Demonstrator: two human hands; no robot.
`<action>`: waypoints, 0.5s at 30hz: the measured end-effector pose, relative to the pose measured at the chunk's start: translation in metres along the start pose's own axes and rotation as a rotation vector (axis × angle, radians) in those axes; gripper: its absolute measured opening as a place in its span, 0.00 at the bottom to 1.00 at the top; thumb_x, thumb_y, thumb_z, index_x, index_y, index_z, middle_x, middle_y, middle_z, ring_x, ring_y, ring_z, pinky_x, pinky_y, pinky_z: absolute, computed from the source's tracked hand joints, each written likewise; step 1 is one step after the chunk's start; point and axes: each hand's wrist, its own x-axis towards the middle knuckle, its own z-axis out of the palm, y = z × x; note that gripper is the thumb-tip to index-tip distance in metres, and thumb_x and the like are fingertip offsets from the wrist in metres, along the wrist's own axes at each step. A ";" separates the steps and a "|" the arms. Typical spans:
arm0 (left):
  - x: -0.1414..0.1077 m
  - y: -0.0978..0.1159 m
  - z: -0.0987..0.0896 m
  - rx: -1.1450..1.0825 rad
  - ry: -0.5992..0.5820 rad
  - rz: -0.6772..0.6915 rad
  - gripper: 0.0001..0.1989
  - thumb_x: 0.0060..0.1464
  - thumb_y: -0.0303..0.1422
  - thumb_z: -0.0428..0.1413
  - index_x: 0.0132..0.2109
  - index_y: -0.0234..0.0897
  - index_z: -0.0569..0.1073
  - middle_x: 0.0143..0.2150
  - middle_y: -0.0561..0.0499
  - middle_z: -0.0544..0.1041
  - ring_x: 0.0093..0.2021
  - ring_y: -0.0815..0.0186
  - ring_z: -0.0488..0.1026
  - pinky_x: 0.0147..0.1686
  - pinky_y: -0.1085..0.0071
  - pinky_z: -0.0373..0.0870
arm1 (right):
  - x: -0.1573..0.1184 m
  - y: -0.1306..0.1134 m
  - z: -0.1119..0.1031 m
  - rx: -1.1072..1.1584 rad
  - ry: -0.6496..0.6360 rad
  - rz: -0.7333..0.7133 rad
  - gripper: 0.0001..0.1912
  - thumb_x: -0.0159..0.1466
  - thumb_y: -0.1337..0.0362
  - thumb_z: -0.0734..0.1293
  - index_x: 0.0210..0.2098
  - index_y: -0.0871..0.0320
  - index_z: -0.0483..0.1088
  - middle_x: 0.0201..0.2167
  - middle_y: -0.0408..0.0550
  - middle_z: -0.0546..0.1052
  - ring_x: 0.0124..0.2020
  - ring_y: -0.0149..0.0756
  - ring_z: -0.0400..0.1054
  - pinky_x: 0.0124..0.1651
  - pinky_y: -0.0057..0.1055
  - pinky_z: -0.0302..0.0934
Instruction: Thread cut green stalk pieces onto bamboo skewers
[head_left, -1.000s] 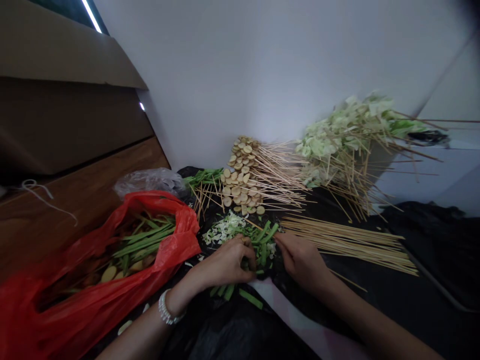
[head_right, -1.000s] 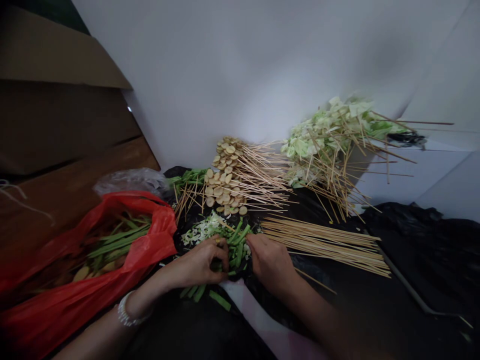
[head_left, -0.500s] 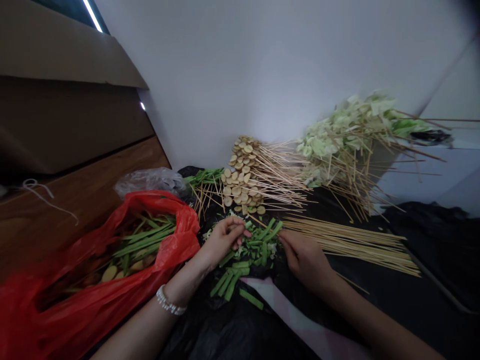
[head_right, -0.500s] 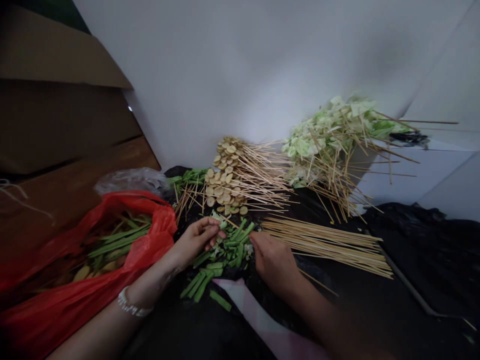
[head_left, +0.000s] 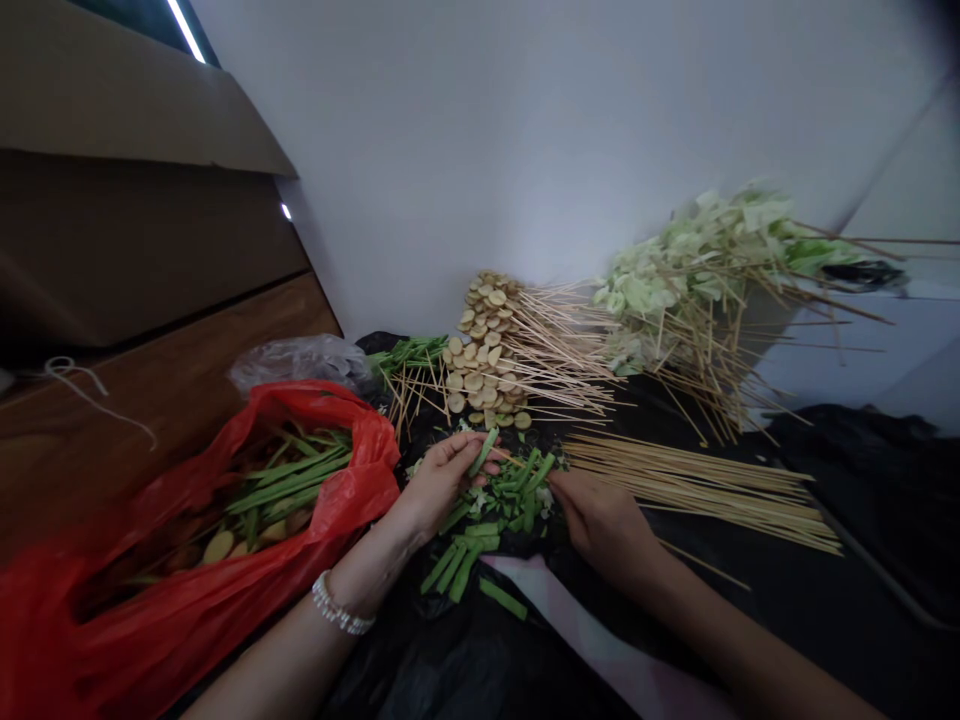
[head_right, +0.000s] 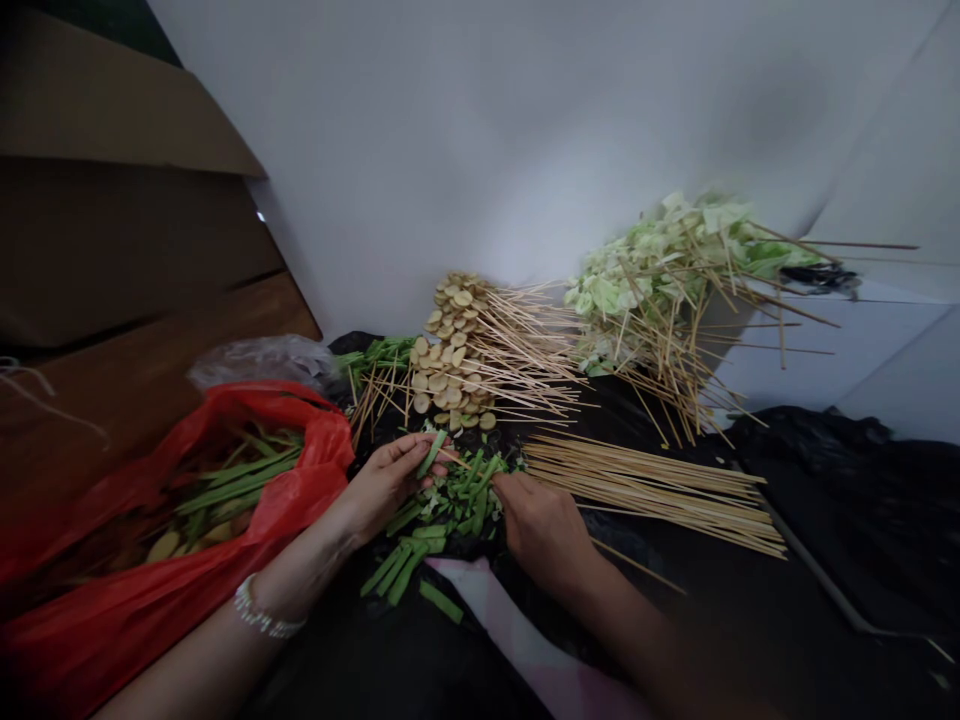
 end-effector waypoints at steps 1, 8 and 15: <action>-0.001 0.001 0.000 -0.009 -0.008 -0.009 0.17 0.47 0.39 0.64 0.41 0.32 0.77 0.39 0.44 0.80 0.31 0.72 0.74 0.28 0.80 0.67 | 0.000 0.001 0.000 -0.005 0.000 0.004 0.13 0.67 0.70 0.55 0.39 0.58 0.70 0.31 0.48 0.76 0.34 0.36 0.70 0.39 0.29 0.61; 0.001 0.004 -0.004 -0.139 -0.029 -0.096 0.14 0.44 0.28 0.66 0.41 0.32 0.77 0.38 0.44 0.80 0.35 0.68 0.77 0.38 0.74 0.73 | -0.001 0.002 0.002 -0.005 0.022 0.010 0.13 0.67 0.70 0.55 0.40 0.58 0.71 0.34 0.50 0.76 0.37 0.36 0.71 0.43 0.30 0.62; 0.005 0.004 -0.010 -0.233 0.055 -0.111 0.11 0.46 0.23 0.64 0.40 0.31 0.78 0.39 0.45 0.80 0.35 0.70 0.77 0.32 0.79 0.72 | -0.001 0.001 0.000 -0.011 0.046 0.004 0.13 0.67 0.70 0.55 0.41 0.58 0.71 0.34 0.51 0.77 0.37 0.37 0.71 0.42 0.30 0.62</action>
